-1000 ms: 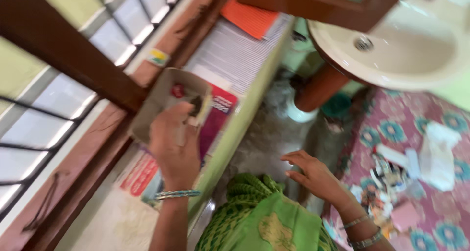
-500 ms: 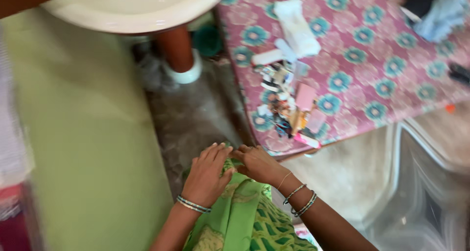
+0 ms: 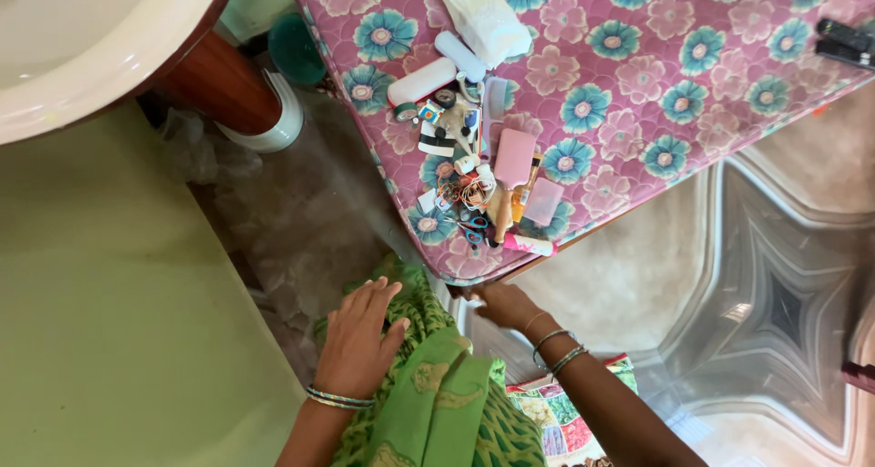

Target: The person organizes various small items from a cluttered surface into a cardboard box. They handle papers, a diary, a small container, and other miscellaneous objects, placing them into the box one by one.

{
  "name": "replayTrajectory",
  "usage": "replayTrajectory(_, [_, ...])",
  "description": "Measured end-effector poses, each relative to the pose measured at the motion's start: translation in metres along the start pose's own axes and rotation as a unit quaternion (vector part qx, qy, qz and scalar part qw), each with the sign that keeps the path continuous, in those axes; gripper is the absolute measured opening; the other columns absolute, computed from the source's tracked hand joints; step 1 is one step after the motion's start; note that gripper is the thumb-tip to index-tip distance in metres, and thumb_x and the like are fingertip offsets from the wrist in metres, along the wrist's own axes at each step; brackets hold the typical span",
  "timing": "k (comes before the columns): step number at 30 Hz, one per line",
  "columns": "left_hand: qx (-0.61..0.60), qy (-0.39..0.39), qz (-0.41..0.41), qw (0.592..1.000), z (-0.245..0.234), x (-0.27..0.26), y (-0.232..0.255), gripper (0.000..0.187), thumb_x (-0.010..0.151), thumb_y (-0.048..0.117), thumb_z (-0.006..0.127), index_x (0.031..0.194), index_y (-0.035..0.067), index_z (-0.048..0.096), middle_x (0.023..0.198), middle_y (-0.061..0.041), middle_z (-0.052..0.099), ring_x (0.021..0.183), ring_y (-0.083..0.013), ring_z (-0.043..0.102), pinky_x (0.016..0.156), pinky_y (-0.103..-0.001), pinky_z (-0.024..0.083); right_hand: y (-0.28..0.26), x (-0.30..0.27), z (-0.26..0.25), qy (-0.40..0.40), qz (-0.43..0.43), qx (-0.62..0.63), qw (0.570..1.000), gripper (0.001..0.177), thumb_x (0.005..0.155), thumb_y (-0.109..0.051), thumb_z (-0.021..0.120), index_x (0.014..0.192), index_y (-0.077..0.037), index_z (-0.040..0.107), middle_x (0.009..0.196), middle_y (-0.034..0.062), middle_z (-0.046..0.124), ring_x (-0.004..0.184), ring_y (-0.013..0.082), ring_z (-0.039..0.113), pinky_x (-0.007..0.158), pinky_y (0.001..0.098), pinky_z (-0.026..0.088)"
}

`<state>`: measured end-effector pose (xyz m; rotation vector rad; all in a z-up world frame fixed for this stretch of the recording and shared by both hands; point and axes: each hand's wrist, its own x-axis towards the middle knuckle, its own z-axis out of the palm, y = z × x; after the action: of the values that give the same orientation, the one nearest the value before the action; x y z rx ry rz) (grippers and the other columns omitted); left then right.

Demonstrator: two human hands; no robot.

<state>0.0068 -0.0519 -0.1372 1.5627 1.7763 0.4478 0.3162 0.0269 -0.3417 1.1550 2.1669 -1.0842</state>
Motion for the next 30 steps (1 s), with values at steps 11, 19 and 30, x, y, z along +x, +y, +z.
replayTrajectory(11, [0.019,-0.046,-0.032,0.998,0.052,0.046,-0.022,0.053,0.087,0.026,0.068,0.136,0.009,0.055,0.143,-0.015,0.055,0.135,-0.0333,0.046,0.103,-0.051,0.039,0.061,0.125,-0.054,0.257,0.114,0.066,0.957,0.044,0.084,-0.011,0.066,0.128,-0.011,0.058,0.136,0.0257,0.052,0.095,0.0463,0.067,0.085,0.0542,0.054])
replayTrajectory(19, [0.015,-0.067,-0.053,0.996,0.073,0.074,-0.047,0.052,0.086,0.024,0.069,0.134,0.009,0.056,0.143,-0.015,0.055,0.133,-0.0337,0.048,0.101,-0.051,0.04,0.06,0.197,-0.034,0.312,0.158,-0.029,0.936,0.051,0.076,-0.031,0.08,0.114,-0.006,0.058,0.112,0.0167,0.062,0.104,0.039,0.066,0.095,0.0571,0.048])
replayTrajectory(30, [-0.023,-0.06,-0.069,0.996,0.072,0.044,-0.067,0.05,0.088,0.023,0.067,0.135,0.01,0.056,0.14,-0.014,0.058,0.131,-0.0328,0.051,0.102,-0.051,0.04,0.064,0.146,-0.024,0.525,0.119,0.212,0.816,0.029,0.092,-0.019,0.071,0.115,-0.002,0.067,0.097,0.0107,0.072,0.08,0.0201,0.07,0.067,0.0338,0.056])
